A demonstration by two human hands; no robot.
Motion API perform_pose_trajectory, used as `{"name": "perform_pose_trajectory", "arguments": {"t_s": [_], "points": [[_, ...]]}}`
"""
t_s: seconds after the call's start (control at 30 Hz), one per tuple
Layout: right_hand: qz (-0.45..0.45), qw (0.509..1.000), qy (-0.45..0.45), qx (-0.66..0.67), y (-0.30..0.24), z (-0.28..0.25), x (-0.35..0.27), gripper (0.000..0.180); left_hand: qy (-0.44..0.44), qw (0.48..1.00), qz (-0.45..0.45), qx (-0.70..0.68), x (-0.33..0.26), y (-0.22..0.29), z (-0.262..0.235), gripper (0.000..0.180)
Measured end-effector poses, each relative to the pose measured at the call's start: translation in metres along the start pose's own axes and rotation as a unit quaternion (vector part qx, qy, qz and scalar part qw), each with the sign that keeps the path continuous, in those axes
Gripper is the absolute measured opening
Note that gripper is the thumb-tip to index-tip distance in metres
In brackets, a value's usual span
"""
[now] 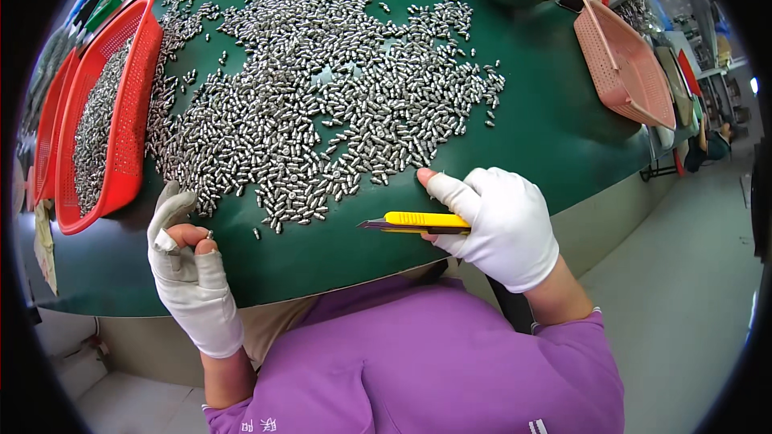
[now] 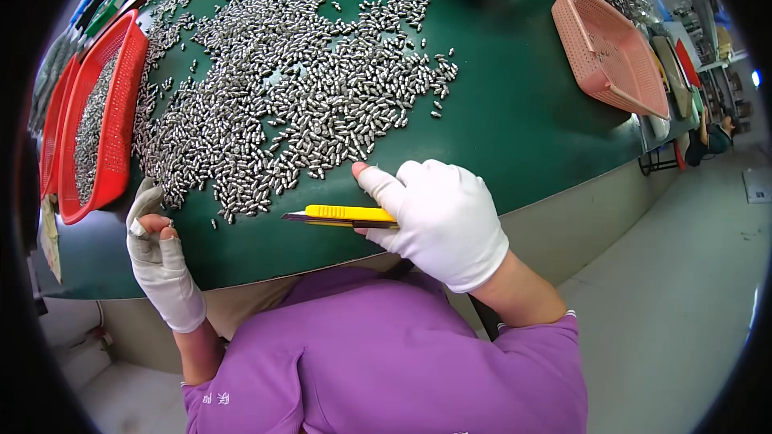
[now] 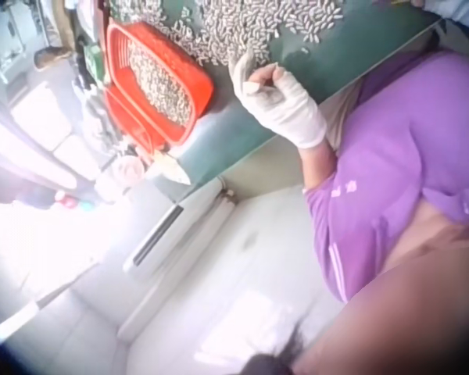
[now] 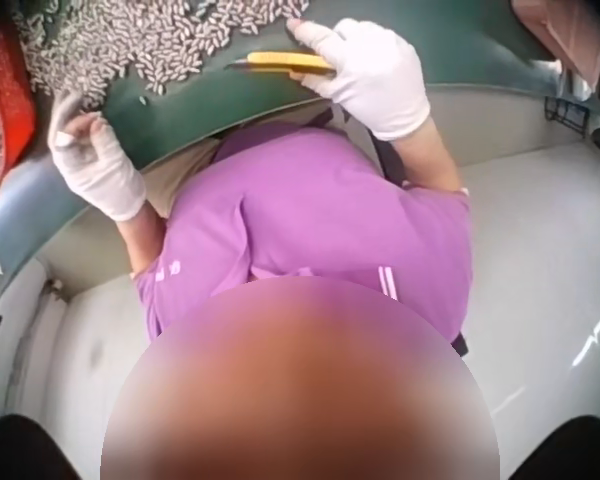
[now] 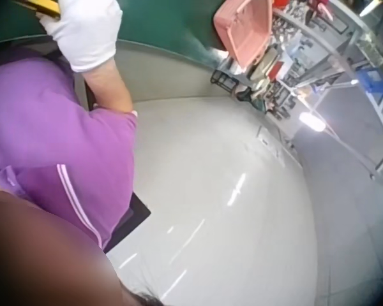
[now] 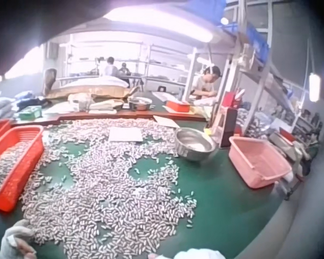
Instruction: Inspecting, trimming, and sorting small metal hardware components at a workbench.
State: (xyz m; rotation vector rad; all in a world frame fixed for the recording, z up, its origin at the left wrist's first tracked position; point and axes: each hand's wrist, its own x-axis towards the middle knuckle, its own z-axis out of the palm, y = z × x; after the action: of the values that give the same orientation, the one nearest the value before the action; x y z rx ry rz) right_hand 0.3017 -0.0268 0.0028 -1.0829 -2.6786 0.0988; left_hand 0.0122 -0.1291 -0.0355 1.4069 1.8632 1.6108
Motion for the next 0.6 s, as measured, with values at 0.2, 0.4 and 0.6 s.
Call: {"name": "perform_pose_trajectory", "arguments": {"t_s": [0.2, 0.4, 0.6], "points": [[-0.006, 1.000, -0.019, 0.001, 0.000, 0.001, 0.003, 0.057, 0.000, 1.000, 0.000, 0.008, 0.000, 0.000, 0.001, 0.023], [-0.013, 1.000, -0.014, 0.002, 0.001, 0.001, 0.005, 0.055, -0.004, 1.000, 0.002, 0.002, -0.002, -0.008, -0.002, 0.029], [0.115, 0.944, 0.207, 0.231, 0.030, 0.001, -0.016, 0.047, -0.004, 1.000, 0.011, -0.002, -0.001, -0.008, 0.001, 0.031]]}}
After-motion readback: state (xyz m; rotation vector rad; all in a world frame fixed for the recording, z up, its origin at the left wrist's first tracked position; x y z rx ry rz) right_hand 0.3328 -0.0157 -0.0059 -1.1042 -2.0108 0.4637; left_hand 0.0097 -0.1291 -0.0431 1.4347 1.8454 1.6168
